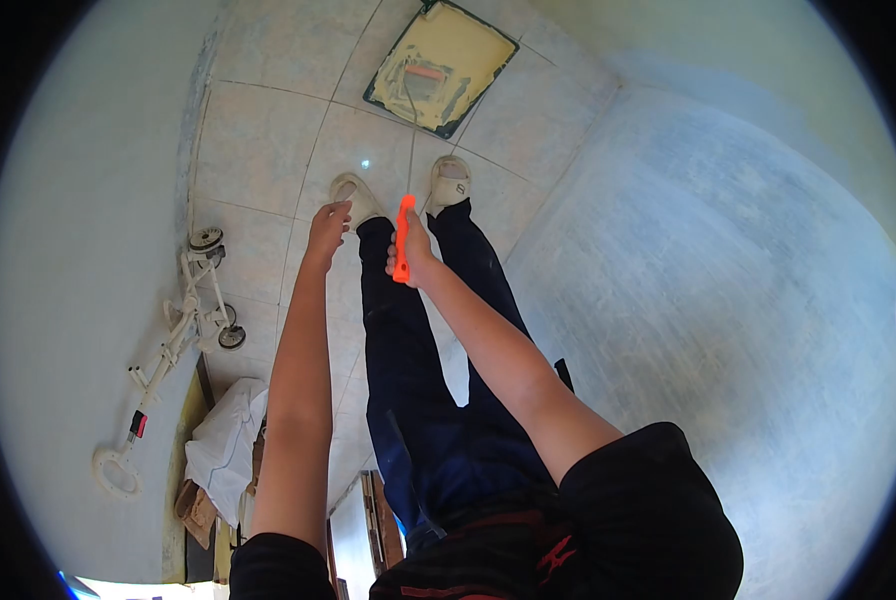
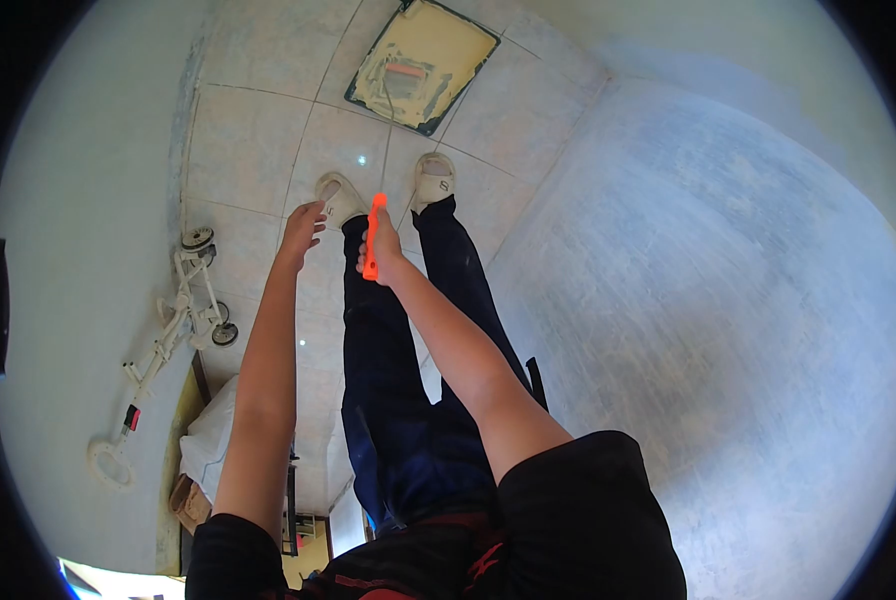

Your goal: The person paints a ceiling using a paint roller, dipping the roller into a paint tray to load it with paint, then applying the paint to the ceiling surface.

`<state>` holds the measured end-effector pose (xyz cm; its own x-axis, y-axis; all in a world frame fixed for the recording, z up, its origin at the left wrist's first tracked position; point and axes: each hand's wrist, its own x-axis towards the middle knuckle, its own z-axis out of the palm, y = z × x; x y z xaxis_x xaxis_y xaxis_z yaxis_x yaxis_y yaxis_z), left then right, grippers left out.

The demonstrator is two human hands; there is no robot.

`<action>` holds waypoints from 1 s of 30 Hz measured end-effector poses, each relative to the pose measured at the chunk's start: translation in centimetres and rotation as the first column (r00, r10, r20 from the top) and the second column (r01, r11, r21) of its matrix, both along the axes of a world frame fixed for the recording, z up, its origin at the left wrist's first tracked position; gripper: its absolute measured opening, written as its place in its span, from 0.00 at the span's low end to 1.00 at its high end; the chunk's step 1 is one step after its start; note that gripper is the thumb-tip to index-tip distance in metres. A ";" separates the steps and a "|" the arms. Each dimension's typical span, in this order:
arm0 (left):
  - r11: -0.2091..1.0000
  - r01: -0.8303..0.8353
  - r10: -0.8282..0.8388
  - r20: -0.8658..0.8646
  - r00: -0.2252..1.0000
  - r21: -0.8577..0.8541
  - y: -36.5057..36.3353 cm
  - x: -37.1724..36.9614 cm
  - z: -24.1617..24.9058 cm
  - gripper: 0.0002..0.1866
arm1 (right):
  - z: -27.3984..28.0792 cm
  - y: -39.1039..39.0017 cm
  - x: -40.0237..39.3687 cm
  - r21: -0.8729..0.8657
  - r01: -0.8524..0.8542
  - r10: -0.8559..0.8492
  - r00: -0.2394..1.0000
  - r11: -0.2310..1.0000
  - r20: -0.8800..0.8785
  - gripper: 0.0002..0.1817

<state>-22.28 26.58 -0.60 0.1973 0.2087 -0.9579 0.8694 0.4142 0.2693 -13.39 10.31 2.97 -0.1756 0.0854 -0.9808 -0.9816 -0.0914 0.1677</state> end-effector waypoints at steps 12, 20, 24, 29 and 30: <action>0.999 -0.016 0.014 0.049 0.999 0.038 -0.6 1.4 -0.2 0.25 | 1.3 -1.5 -5.1 -0.043 -0.011 0.010 1.000 0.999 -0.025 0.36; 0.998 0.055 -0.055 0.093 0.994 0.008 0.2 3.5 -0.5 0.29 | 0.8 -2.7 -1.8 -0.004 -0.063 0.063 0.987 0.998 0.146 0.35; 0.999 0.050 -0.051 0.127 0.991 0.015 0.8 3.8 -0.8 0.27 | 2.4 -1.9 -3.2 -0.136 -0.095 0.112 0.986 0.986 0.123 0.36; 0.996 -0.030 0.017 0.150 0.989 0.083 0.7 3.7 -0.3 0.23 | 0.1 1.0 -0.6 -0.130 -0.026 0.041 0.992 0.991 0.117 0.36; 0.996 -0.030 0.017 0.150 0.988 0.082 0.6 3.6 -0.2 0.23 | -0.4 1.4 0.0 -0.128 -0.014 0.034 0.988 0.992 0.152 0.37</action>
<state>-18.67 27.22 -0.78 0.3310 0.2929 -0.8970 0.8072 0.4044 0.4299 -13.40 11.72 2.55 -0.0228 -0.0430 -0.9988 -0.9943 -0.1030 0.0271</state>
